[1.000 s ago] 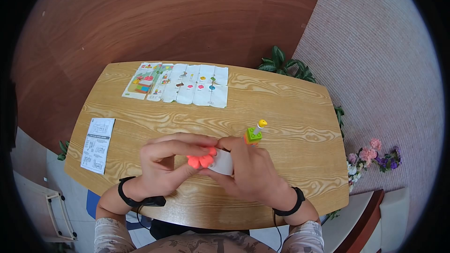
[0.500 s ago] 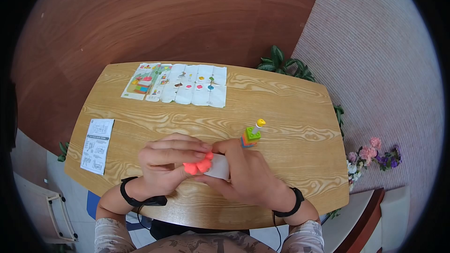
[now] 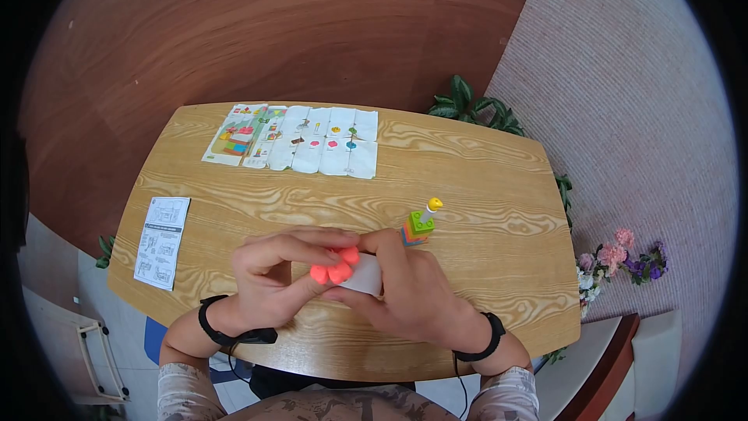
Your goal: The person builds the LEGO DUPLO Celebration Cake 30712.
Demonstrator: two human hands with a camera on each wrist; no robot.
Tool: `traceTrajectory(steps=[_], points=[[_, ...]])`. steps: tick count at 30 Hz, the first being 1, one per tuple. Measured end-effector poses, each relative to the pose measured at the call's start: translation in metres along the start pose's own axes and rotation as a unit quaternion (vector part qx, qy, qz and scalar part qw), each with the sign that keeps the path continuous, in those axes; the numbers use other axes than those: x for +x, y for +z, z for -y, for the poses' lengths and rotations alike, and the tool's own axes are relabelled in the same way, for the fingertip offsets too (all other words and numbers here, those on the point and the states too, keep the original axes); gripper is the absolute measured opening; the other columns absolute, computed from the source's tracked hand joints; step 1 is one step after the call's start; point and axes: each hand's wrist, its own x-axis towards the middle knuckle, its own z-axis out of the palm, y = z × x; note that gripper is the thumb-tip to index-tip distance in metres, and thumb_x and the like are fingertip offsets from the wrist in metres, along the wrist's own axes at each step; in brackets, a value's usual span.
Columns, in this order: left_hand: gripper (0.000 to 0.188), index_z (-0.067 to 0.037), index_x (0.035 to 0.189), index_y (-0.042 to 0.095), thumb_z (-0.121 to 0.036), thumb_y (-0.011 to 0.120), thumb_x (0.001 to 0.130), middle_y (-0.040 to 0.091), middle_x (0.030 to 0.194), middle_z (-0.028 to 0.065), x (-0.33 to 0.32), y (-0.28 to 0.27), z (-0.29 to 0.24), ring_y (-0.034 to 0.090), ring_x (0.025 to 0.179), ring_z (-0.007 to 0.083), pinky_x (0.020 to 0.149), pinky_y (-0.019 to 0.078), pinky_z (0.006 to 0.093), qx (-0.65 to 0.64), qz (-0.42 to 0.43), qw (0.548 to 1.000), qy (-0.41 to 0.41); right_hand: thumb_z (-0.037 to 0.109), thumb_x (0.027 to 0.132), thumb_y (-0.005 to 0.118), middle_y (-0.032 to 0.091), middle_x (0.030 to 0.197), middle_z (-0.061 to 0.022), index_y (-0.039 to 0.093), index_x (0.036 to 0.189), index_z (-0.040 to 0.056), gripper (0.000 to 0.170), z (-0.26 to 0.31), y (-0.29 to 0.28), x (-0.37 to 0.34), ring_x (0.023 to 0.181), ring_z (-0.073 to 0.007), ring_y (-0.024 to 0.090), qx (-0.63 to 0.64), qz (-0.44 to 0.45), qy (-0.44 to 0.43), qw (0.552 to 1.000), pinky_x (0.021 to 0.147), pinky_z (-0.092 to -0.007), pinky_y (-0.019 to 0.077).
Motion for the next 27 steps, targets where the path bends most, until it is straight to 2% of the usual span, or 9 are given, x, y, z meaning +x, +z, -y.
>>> traceTrajectory(steps=[7,10,13,23,27], points=[[0.016,0.002,0.100,0.071,0.004,0.081,0.088,0.075,0.119,0.0291,0.004,-0.002,0.000,0.076,0.111,0.0352,0.092,0.0626,0.0416,0.059,0.027,0.996,0.061,0.030,0.087,0.089,0.071,0.090,-0.0203,0.049,0.119,-0.0028,0.061,0.001,-0.002,0.000,0.075,-0.0365,0.076,0.022,-0.003,0.011,1.000,0.059,-0.0404,0.0582],[0.016,0.001,0.099,0.070,0.004,0.081,0.088,0.074,0.119,0.0300,0.003,0.001,0.000,0.076,0.111,0.0353,0.092,0.0625,0.0412,0.009,0.005,1.000,0.026,0.029,0.088,0.089,0.071,0.091,-0.0204,0.048,0.120,-0.0024,0.061,-0.003,0.000,-0.001,0.075,-0.0361,0.076,0.029,-0.007,0.006,1.000,0.060,-0.0403,0.0580],[0.017,0.001,0.100,0.069,0.004,0.081,0.088,0.074,0.119,0.0307,0.002,0.000,0.002,0.077,0.109,0.0355,0.091,0.0631,0.0405,0.022,0.011,0.999,0.034,0.028,0.088,0.089,0.071,0.091,-0.0204,0.048,0.120,-0.0019,0.060,-0.002,0.000,-0.001,0.076,-0.0358,0.076,0.036,-0.009,0.008,0.999,0.060,-0.0401,0.0579],[0.022,-0.001,0.102,0.072,0.004,0.084,0.084,0.076,0.117,0.0263,0.005,-0.002,0.004,0.078,0.105,0.0373,0.087,0.0647,0.0405,0.113,0.021,0.986,0.122,0.020,0.088,0.087,0.071,0.095,-0.0204,0.048,0.123,-0.0023,0.057,0.002,-0.003,0.000,0.079,-0.0366,0.076,0.057,0.003,0.007,0.998,0.062,-0.0396,0.0572],[0.028,-0.001,0.103,0.072,0.005,0.087,0.080,0.076,0.116,0.0244,0.006,-0.002,0.003,0.077,0.106,0.0367,0.088,0.0641,0.0417,0.141,0.033,0.976,0.160,0.016,0.088,0.086,0.070,0.099,-0.0213,0.048,0.125,-0.0029,0.057,-0.001,-0.010,0.001,0.080,-0.0374,0.075,0.041,0.023,-0.031,0.998,0.062,-0.0391,0.0574]])
